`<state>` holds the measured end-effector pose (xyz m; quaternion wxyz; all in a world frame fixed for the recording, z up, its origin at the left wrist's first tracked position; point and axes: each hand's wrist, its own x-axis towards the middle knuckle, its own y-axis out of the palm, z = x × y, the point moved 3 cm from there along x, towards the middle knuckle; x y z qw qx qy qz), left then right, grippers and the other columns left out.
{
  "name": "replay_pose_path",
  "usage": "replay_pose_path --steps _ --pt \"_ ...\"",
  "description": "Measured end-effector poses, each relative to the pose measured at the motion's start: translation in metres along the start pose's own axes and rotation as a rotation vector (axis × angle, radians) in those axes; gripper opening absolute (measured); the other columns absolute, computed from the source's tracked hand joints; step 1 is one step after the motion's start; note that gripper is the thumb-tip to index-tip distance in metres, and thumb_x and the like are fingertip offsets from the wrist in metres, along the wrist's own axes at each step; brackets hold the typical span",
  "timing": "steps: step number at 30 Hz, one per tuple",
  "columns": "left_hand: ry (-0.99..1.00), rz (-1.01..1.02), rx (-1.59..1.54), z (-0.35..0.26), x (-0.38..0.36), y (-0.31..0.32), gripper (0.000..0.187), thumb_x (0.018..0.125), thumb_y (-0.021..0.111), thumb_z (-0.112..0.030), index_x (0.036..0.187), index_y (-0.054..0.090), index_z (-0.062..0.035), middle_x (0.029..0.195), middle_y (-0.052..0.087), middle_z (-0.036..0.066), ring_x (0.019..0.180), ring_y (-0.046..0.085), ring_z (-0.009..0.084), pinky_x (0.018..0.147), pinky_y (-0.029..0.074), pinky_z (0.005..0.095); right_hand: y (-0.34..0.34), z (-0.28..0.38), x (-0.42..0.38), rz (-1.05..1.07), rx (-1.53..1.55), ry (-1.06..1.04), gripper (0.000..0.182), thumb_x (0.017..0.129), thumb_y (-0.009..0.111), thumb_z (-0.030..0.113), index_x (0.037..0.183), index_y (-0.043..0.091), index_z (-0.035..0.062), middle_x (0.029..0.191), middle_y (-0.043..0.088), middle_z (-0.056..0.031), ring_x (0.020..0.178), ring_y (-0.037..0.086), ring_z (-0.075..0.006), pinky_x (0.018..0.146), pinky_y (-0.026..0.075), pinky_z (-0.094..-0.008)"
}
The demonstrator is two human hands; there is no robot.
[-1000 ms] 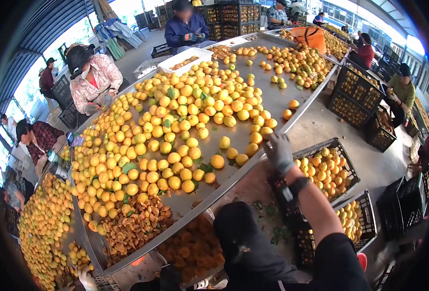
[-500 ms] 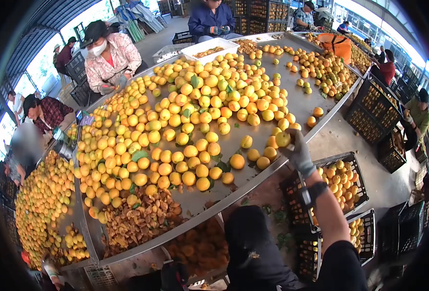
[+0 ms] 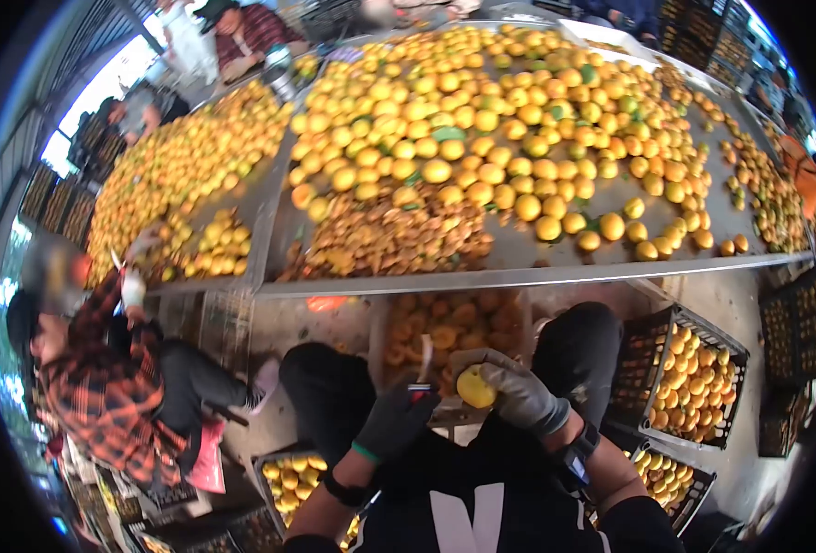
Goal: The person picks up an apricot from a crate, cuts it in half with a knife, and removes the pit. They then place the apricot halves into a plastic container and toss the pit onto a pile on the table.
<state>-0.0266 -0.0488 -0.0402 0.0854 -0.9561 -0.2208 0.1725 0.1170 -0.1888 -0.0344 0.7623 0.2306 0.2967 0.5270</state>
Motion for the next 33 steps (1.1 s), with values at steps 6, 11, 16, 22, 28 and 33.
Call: replay_pose_path --steps 6,11,16,22,28,33 --pt "0.424 -0.151 0.789 -0.025 -0.026 0.011 0.028 0.084 0.063 -0.023 0.104 0.057 -0.0040 0.081 0.062 0.019 0.072 0.063 0.0322 0.058 0.049 0.0380 0.020 -0.035 0.002 -0.129 -0.195 -0.020 0.028 0.088 0.062 0.014 0.114 0.059 0.0033 0.108 0.059 -0.0042 0.102 0.055 -0.0125 0.091 0.044 -0.0245" --pt "0.423 0.019 0.343 -0.030 -0.032 0.007 0.036 0.084 0.061 -0.024 0.113 0.052 -0.0039 0.085 0.061 0.020 0.068 0.063 0.0286 0.056 0.048 0.0368 0.018 -0.017 -0.005 0.071 -0.455 -0.240 0.016 0.085 0.065 0.011 0.099 0.064 0.0045 0.104 0.060 -0.0031 0.098 0.054 -0.0125 0.090 0.042 -0.0289" --pt "-0.385 0.589 -0.867 0.013 -0.036 0.016 0.041 0.084 0.063 -0.027 0.116 0.051 -0.0047 0.087 0.060 0.020 0.066 0.061 0.0297 0.057 0.049 0.0375 0.003 -0.021 -0.005 0.089 -0.302 -0.204 0.017 0.085 0.066 0.013 0.098 0.062 0.0030 0.109 0.058 -0.0039 0.101 0.053 -0.0133 0.092 0.042 -0.0292" --pt "0.331 -0.022 0.591 -0.019 -0.022 0.013 0.039 0.080 0.067 -0.029 0.109 0.055 -0.0064 0.081 0.059 0.021 0.067 0.061 0.0338 0.057 0.049 0.0390 0.022 -0.019 -0.013 -0.065 -0.319 0.095 0.036 0.083 0.069 0.015 0.115 0.056 0.0043 0.116 0.055 -0.0041 0.102 0.054 -0.0123 0.093 0.044 -0.0262" --pt "-0.268 0.450 -0.794 -0.016 -0.028 0.015 0.029 0.088 0.060 -0.026 0.107 0.054 -0.0058 0.073 0.057 0.006 0.056 0.054 0.0170 0.054 0.046 0.0292 0.020 -0.020 -0.014 -0.046 -0.321 -0.020 0.040 0.081 0.071 0.012 0.117 0.056 0.0041 0.115 0.054 -0.0036 0.103 0.053 -0.0146 0.094 0.043 -0.0273" --pt "-0.230 0.375 -0.846 -0.001 -0.026 0.009 0.022 0.089 0.059 -0.018 0.106 0.053 -0.0056 0.073 0.055 0.002 0.056 0.050 0.0106 0.053 0.043 0.0258 0.032 -0.009 -0.015 -0.003 -0.187 -0.174 0.052 0.074 0.073 0.001 0.120 0.050 0.0066 0.119 0.051 -0.0055 0.114 0.046 -0.0166 0.100 0.038 -0.0298"
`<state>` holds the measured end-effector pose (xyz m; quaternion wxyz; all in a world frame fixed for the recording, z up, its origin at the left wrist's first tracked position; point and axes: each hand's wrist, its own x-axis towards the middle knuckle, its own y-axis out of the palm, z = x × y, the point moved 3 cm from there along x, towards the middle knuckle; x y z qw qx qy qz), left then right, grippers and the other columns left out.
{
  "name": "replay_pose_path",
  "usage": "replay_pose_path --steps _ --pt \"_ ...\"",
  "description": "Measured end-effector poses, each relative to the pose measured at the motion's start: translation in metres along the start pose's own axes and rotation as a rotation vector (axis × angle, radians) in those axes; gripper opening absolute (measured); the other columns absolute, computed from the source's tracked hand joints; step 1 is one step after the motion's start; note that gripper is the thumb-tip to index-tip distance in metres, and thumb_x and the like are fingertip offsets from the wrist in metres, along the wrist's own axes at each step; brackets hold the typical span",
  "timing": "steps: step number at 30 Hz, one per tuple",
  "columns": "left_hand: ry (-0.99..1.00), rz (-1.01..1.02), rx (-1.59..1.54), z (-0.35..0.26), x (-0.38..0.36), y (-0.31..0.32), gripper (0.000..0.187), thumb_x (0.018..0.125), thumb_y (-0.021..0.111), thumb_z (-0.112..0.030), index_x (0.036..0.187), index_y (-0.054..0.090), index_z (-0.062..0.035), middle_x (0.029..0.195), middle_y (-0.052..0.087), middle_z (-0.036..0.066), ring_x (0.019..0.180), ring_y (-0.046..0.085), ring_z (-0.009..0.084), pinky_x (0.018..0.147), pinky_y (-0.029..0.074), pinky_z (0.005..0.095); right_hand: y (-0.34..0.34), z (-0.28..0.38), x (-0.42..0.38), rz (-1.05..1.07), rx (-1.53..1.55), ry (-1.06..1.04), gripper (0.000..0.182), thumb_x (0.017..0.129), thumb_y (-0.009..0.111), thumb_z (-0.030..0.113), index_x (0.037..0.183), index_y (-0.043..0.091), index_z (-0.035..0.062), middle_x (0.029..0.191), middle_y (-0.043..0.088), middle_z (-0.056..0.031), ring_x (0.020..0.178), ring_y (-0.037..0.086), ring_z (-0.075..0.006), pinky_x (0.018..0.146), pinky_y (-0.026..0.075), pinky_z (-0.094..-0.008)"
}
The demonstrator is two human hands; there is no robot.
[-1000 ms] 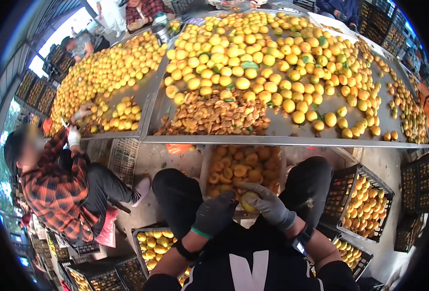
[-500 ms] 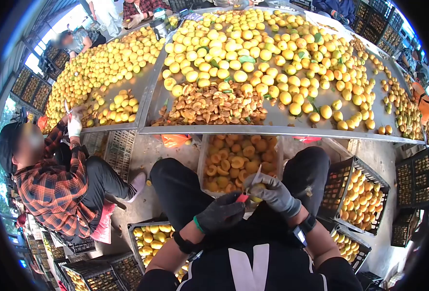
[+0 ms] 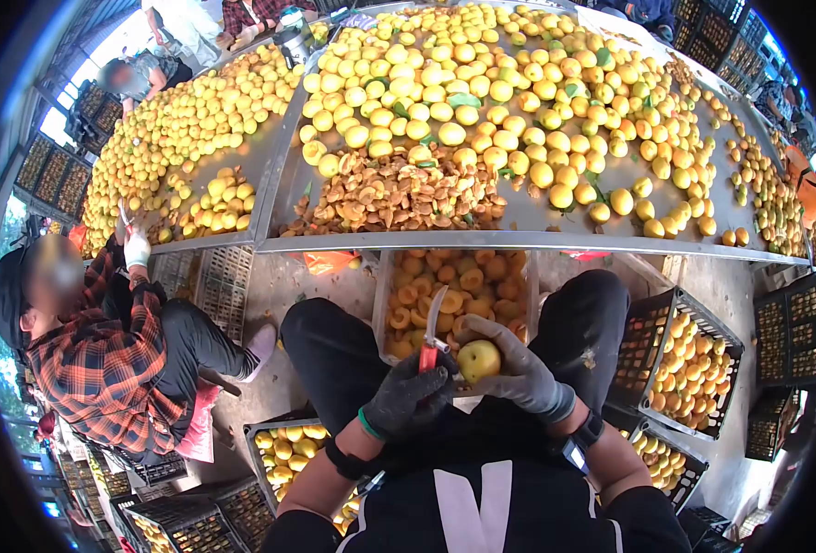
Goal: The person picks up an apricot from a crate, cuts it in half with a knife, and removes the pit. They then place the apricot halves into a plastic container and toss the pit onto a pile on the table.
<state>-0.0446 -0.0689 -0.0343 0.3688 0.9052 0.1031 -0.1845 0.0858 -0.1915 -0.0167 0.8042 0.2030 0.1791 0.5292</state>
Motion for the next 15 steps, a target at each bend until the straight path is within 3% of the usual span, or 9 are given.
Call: replay_pose_path --steps 1,2,3,4,5,7,9,12,15 --pt "0.174 -0.170 0.169 -0.003 0.002 -0.003 0.021 0.088 0.060 -0.016 0.105 0.054 -0.0047 0.074 0.056 0.002 0.057 0.052 0.0113 0.053 0.044 0.0273 -0.002 0.000 0.001 -0.001 0.001 0.002 0.052 0.074 0.073 0.001 0.120 0.050 0.0066 0.119 0.051 -0.0055 0.114 0.046 -0.0166 0.100 0.038 -0.0298" --pt "0.174 -0.170 0.168 -0.003 0.004 -0.001 0.021 0.088 0.060 -0.016 0.105 0.054 -0.0047 0.074 0.056 0.002 0.057 0.052 0.0113 0.053 0.044 0.0273 -0.003 0.002 0.002 0.014 -0.167 -0.081 0.055 0.072 0.073 -0.002 0.120 0.049 0.0067 0.120 0.050 -0.0058 0.113 0.047 -0.0163 0.099 0.038 -0.0297" --pt "0.298 -0.214 0.456 -0.008 0.003 0.001 0.022 0.087 0.062 -0.016 0.104 0.055 -0.0039 0.075 0.058 0.004 0.058 0.056 0.0150 0.053 0.045 0.0299 -0.004 0.004 0.003 0.029 -0.333 -0.162 0.058 0.070 0.074 -0.005 0.120 0.048 0.0069 0.121 0.050 -0.0060 0.112 0.047 -0.0161 0.099 0.039 -0.0297" --pt "0.417 -0.256 0.743 -0.011 0.001 0.004 0.023 0.086 0.064 -0.015 0.103 0.055 -0.0031 0.075 0.060 0.007 0.059 0.059 0.0187 0.053 0.047 0.0326 -0.004 0.002 0.000 0.027 -0.331 -0.156 0.058 0.070 0.074 -0.005 0.120 0.048 0.0069 0.121 0.050 -0.0060 0.112 0.047 -0.0161 0.099 0.039 -0.0297" --pt "0.413 -0.259 0.738 -0.012 0.001 0.007 0.023 0.086 0.064 -0.015 0.103 0.055 -0.0031 0.075 0.060 0.007 0.059 0.059 0.0187 0.053 0.047 0.0326 -0.006 -0.002 -0.003 -0.004 -0.173 -0.041 0.057 0.069 0.074 -0.006 0.118 0.048 0.0068 0.121 0.049 -0.0061 0.112 0.048 -0.0162 0.098 0.039 -0.0296" --pt "0.641 -0.323 1.284 -0.018 -0.003 0.018 0.026 0.083 0.066 -0.019 0.101 0.058 -0.0022 0.078 0.063 0.013 0.065 0.064 0.0278 0.056 0.049 0.0377 -0.006 -0.006 -0.004 -0.034 -0.015 0.076 0.056 0.068 0.075 -0.007 0.116 0.049 0.0068 0.121 0.049 -0.0061 0.111 0.048 -0.0163 0.097 0.039 -0.0294" --pt "0.619 -0.345 1.396 -0.018 -0.003 0.021 0.026 0.082 0.067 -0.019 0.101 0.059 -0.0025 0.079 0.063 0.015 0.067 0.063 0.0301 0.056 0.049 0.0387 -0.005 0.000 -0.001 -0.015 -0.358 -0.116 0.055 0.068 0.076 -0.005 0.115 0.049 0.0069 0.116 0.050 -0.0065 0.108 0.050 -0.0183 0.094 0.041 -0.0297" --pt "0.608 -0.373 1.540 -0.014 -0.004 0.018 0.027 0.080 0.067 -0.019 0.101 0.060 -0.0029 0.080 0.064 0.016 0.068 0.063 0.0314 0.057 0.049 0.0397 0.000 0.007 0.001 -0.047 -0.599 -0.264 0.053 0.068 0.077 -0.002 0.113 0.050 0.0074 0.111 0.051 -0.0075 0.105 0.051 -0.0216 0.090 0.041 -0.0306" --pt "0.631 -0.419 1.611 -0.011 -0.005 0.018 0.028 0.080 0.066 -0.018 0.103 0.060 -0.0031 0.082 0.064 0.016 0.067 0.063 0.0303 0.058 0.050 0.0396 -0.001 0.002 0.000 -0.090 -0.621 -0.286 0.052 0.066 0.077 -0.001 0.111 0.051 0.0075 0.110 0.050 -0.0090 0.104 0.052 -0.0246 0.090 0.041 -0.0317"
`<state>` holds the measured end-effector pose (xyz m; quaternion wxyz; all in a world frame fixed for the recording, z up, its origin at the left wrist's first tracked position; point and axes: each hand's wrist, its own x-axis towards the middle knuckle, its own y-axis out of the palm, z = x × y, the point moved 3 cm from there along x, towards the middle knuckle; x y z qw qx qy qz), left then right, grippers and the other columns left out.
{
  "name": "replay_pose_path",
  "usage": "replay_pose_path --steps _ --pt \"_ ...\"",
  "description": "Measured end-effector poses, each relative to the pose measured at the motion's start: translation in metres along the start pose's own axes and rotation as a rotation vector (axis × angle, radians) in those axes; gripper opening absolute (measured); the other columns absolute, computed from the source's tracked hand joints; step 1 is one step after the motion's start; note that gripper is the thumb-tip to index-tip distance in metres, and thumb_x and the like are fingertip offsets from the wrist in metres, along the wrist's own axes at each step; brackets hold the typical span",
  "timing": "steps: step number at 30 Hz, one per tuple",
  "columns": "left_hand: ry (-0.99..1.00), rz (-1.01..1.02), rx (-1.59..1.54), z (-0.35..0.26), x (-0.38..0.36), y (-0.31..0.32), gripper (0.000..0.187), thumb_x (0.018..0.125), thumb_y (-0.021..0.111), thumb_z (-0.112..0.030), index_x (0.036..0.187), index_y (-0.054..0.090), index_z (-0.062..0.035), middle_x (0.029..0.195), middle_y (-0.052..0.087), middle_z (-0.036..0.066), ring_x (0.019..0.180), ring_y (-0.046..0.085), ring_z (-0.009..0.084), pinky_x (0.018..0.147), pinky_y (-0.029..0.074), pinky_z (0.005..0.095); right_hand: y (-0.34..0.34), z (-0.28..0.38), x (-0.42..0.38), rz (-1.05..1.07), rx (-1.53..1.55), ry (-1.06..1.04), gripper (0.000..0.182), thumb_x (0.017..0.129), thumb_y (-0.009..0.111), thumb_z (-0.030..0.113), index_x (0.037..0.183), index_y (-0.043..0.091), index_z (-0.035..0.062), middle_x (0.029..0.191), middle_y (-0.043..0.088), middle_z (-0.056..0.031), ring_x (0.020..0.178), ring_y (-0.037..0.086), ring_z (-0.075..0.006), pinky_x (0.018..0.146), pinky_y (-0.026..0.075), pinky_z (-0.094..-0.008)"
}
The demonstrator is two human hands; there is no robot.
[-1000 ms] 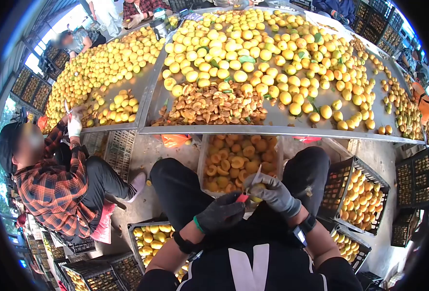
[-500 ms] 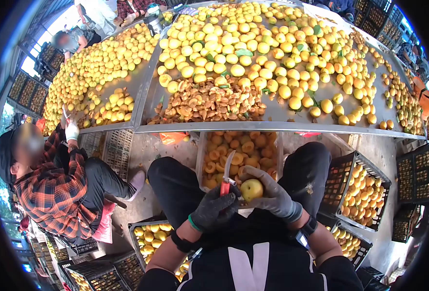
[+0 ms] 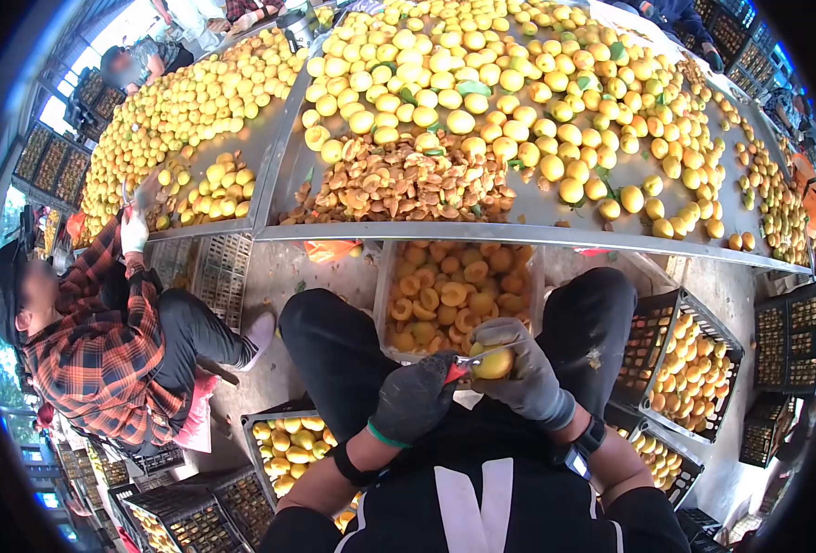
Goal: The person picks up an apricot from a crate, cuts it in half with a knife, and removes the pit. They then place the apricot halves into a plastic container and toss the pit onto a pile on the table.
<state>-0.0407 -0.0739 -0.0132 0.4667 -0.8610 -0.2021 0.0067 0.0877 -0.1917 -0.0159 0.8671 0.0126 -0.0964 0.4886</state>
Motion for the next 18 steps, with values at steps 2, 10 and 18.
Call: replay_pose_path --steps 2,10,18 --pt "0.004 -0.023 0.044 -0.001 0.001 0.002 0.029 0.079 0.066 -0.017 0.104 0.060 -0.0030 0.082 0.065 0.016 0.068 0.063 0.0301 0.058 0.050 0.0395 0.002 0.002 0.000 -0.034 -0.044 -0.014 0.052 0.065 0.078 -0.001 0.109 0.051 0.0073 0.110 0.051 -0.0096 0.104 0.052 -0.0254 0.090 0.042 -0.0324" --pt "-0.061 0.009 -0.007 -0.001 0.002 0.010 0.024 0.082 0.062 -0.014 0.103 0.056 -0.0051 0.074 0.062 0.017 0.068 0.062 0.0352 0.058 0.048 0.0432 0.009 0.014 0.002 -0.158 -0.290 -0.103 0.048 0.062 0.076 -0.003 0.102 0.051 0.0057 0.106 0.054 -0.0127 0.103 0.053 -0.0297 0.087 0.043 -0.0359" --pt "-0.215 0.227 -0.190 0.020 0.014 0.029 0.036 0.083 0.063 -0.019 0.110 0.048 -0.0021 0.083 0.061 0.022 0.077 0.061 0.0406 0.062 0.049 0.0449 0.003 -0.003 0.016 -0.104 -0.016 0.183 0.050 0.069 0.074 0.001 0.113 0.049 0.0019 0.106 0.053 -0.0094 0.103 0.053 -0.0189 0.087 0.046 -0.0295"
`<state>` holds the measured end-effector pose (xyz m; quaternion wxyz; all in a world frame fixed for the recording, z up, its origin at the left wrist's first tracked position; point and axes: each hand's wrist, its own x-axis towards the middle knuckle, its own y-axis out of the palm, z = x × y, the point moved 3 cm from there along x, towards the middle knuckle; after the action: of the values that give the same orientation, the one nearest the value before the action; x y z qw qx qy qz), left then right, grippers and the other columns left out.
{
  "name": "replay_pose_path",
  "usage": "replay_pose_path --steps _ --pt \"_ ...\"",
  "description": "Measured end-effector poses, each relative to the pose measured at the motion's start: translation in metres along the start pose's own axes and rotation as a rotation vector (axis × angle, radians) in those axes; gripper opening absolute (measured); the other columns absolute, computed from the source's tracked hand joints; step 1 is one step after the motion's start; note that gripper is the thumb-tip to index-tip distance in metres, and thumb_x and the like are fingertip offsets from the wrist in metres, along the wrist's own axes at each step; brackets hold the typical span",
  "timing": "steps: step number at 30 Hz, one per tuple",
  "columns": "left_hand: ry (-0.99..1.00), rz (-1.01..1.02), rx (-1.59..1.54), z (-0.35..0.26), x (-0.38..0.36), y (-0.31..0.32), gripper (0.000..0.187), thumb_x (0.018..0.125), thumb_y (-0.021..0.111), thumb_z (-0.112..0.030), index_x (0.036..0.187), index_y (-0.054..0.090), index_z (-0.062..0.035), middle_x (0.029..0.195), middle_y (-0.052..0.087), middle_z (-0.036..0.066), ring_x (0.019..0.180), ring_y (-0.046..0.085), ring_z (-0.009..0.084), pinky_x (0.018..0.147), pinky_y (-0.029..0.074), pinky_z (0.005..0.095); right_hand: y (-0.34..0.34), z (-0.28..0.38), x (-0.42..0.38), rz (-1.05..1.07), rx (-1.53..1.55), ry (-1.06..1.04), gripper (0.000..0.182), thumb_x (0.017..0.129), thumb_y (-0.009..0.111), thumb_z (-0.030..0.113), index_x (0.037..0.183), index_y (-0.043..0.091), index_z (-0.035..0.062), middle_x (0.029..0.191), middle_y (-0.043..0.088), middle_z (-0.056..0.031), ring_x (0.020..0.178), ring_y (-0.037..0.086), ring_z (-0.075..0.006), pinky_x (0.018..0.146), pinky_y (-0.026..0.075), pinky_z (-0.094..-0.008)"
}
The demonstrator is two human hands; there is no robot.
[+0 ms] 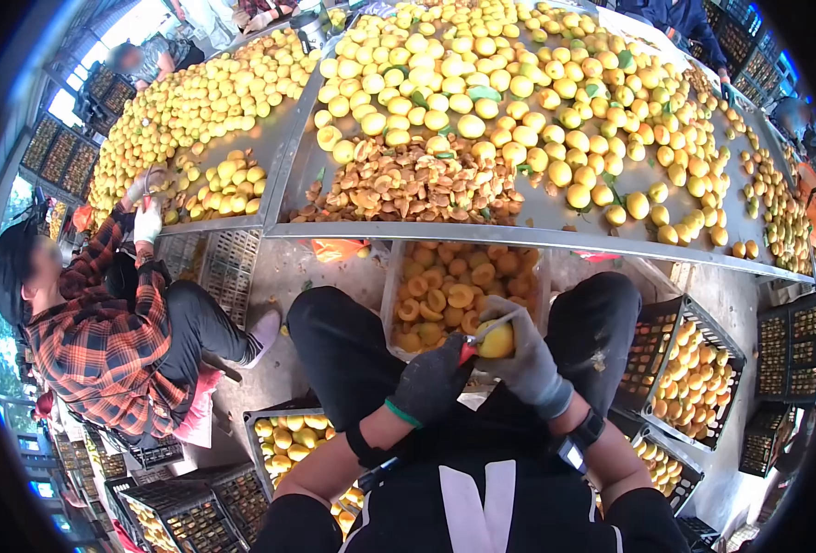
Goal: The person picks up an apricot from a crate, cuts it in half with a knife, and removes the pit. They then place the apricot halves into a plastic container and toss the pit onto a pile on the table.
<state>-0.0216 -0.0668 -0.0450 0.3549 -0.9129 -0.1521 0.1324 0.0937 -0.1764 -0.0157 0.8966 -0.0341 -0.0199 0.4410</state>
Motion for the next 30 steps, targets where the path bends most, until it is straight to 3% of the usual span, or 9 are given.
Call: replay_pose_path --steps 6,11,15,18,21,24,26,27,30 --pt "-0.003 0.221 -0.212 -0.015 0.018 -0.023 0.057 0.074 0.076 -0.031 0.111 0.043 -0.0022 0.094 0.059 0.022 0.086 0.062 0.0381 0.071 0.049 0.0423 -0.018 -0.009 0.003 0.305 0.259 0.455 0.051 0.076 0.074 0.014 0.118 0.046 0.0017 0.100 0.055 -0.0058 0.094 0.054 -0.0149 0.086 0.046 -0.0273" --pt "0.054 0.215 -0.332 -0.007 0.017 -0.010 0.056 0.071 0.079 -0.031 0.103 0.043 -0.0023 0.096 0.058 0.020 0.085 0.062 0.0335 0.073 0.048 0.0407 -0.012 0.010 0.001 0.308 -0.622 -0.127 0.054 0.073 0.074 0.016 0.117 0.046 0.0028 0.110 0.054 -0.0155 0.097 0.058 -0.0323 0.085 0.047 -0.0377" --pt "0.033 0.208 -0.442 0.014 0.017 0.018 0.056 0.072 0.078 -0.029 0.105 0.043 -0.0014 0.099 0.058 0.020 0.091 0.061 0.0281 0.077 0.048 0.0388 -0.002 -0.005 0.000 0.219 -0.692 -0.316 0.055 0.072 0.074 0.014 0.118 0.045 0.0036 0.107 0.053 -0.0181 0.093 0.056 -0.0380 0.080 0.047 -0.0397" --pt "-0.044 0.251 -0.532 0.005 0.011 0.003 0.057 0.072 0.078 -0.026 0.109 0.041 -0.0029 0.101 0.056 0.018 0.094 0.059 0.0235 0.080 0.049 0.0371 0.000 -0.011 0.000 0.169 -0.547 -0.329 0.056 0.073 0.073 0.015 0.119 0.044 0.0038 0.108 0.054 -0.0143 0.094 0.058 -0.0315 0.081 0.048 -0.0374" --pt "-0.116 0.207 -0.512 -0.005 0.017 -0.015 0.058 0.074 0.077 -0.022 0.114 0.039 -0.0053 0.100 0.056 0.015 0.092 0.058 0.0195 0.079 0.050 0.0357 -0.005 -0.029 0.000 0.246 0.676 0.583 0.042 0.084 0.063 0.017 0.119 0.046 0.0030 0.104 0.055 -0.0080 0.099 0.057 -0.0195 0.091 0.046 -0.0294" --pt "-0.009 0.032 -0.529 -0.012 0.024 -0.031 0.055 0.078 0.073 -0.016 0.119 0.037 -0.0071 0.094 0.056 0.010 0.086 0.057 0.0166 0.073 0.051 0.0344 -0.009 -0.036 0.001 0.137 0.846 0.467 0.043 0.085 0.062 0.017 0.121 0.046 0.0023 0.108 0.056 -0.0097 0.099 0.057 -0.0207 0.093 0.045 -0.0316" --pt "-0.363 0.099 -0.925 -0.005 0.021 -0.048 0.051 0.082 0.069 -0.013 0.122 0.037 -0.0076 0.087 0.054 0.006 0.071 0.056 0.0132 0.059 0.049 0.0300 -0.015 -0.046 0.002 0.162 0.946 0.420 0.044 0.086 0.062 0.018 0.124 0.046 0.0041 0.115 0.054 -0.0096 0.106 0.054 -0.0194 0.096 0.043 -0.0327" --pt "-0.245 0.025 -1.072 -0.004 0.019 -0.051 0.046 0.083 0.066 -0.010 0.121 0.040 -0.0081 0.082 0.052 0.003 0.056 0.051 0.0087 0.044 0.041 0.0246 -0.019 -0.044 0.002 0.111 0.934 0.362 0.050 0.083 0.065 0.025 0.125 0.045 0.0062 0.119 0.053 -0.0082 0.105 0.055 -0.0197 0.090 0.044 -0.0321" --pt "-0.020 -0.108 -0.784 -0.005 0.021 -0.054 0.040 0.085 0.064 -0.010 0.119 0.043 -0.0082 0.073 0.049 0.000 0.050 0.049 0.0103 0.043 0.041 0.0266 -0.021 -0.031 0.004 0.036 1.011 0.300 0.062 0.076 0.074 0.026 0.128 0.044 0.0096 0.122 0.053 -0.0049 0.106 0.054 -0.0189 0.086 0.045 -0.0321"
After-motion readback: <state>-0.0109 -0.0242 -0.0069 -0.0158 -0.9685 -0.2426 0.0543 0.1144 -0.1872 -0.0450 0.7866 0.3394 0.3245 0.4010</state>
